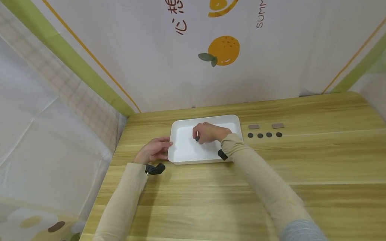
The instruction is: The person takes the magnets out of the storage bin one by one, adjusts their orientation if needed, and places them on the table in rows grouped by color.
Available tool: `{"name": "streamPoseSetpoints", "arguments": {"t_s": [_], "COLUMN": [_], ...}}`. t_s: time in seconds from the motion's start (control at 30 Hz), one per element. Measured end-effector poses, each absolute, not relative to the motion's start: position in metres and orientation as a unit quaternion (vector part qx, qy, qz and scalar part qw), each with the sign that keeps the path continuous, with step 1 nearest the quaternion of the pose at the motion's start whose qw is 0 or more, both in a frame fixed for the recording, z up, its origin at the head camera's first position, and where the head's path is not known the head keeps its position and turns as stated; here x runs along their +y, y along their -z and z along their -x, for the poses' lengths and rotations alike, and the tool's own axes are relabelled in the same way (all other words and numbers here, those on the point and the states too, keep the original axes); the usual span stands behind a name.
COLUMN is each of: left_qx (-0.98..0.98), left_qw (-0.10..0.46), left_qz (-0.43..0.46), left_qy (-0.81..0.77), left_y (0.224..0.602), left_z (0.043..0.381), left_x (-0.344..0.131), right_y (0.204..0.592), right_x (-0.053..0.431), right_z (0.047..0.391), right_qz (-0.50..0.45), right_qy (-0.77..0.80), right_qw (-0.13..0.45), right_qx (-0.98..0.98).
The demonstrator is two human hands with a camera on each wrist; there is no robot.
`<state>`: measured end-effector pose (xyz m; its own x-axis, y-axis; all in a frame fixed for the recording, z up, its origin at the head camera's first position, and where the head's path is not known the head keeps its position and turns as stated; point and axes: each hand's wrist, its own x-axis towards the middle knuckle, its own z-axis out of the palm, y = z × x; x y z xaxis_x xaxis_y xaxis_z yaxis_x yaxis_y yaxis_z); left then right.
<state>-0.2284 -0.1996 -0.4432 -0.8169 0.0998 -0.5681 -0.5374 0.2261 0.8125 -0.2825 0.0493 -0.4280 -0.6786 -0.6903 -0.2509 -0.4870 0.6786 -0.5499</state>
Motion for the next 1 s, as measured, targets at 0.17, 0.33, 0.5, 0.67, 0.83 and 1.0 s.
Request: {"name": "streamPoseSetpoints", "arguments": {"t_s": [0.17, 0.33, 0.5, 0.67, 0.83, 1.0], "left_qx": [0.737, 0.737, 0.735, 0.735, 0.736, 0.736], "left_qw": [0.261, 0.264, 0.263, 0.263, 0.265, 0.265], "left_qz": [0.149, 0.142, 0.137, 0.138, 0.141, 0.145], "left_qy": [-0.605, -0.606, -0.609, -0.609, -0.607, -0.606], "left_y": [0.443, 0.443, 0.444, 0.444, 0.444, 0.444], "left_z": [0.228, 0.228, 0.228, 0.228, 0.228, 0.229], "left_x": [-0.199, -0.2, -0.2, -0.2, -0.2, -0.2], "right_y": [0.422, 0.414, 0.408, 0.403, 0.399, 0.397], "right_x": [0.058, 0.067, 0.075, 0.083, 0.092, 0.099], "right_z": [0.28, 0.278, 0.275, 0.273, 0.27, 0.268], "right_qz": [0.337, 0.342, 0.345, 0.348, 0.344, 0.337], "right_qy": [0.226, 0.233, 0.243, 0.25, 0.268, 0.282], "right_qw": [0.215, 0.201, 0.192, 0.177, 0.17, 0.156], "right_qx": [0.888, 0.888, 0.886, 0.886, 0.884, 0.885]}}
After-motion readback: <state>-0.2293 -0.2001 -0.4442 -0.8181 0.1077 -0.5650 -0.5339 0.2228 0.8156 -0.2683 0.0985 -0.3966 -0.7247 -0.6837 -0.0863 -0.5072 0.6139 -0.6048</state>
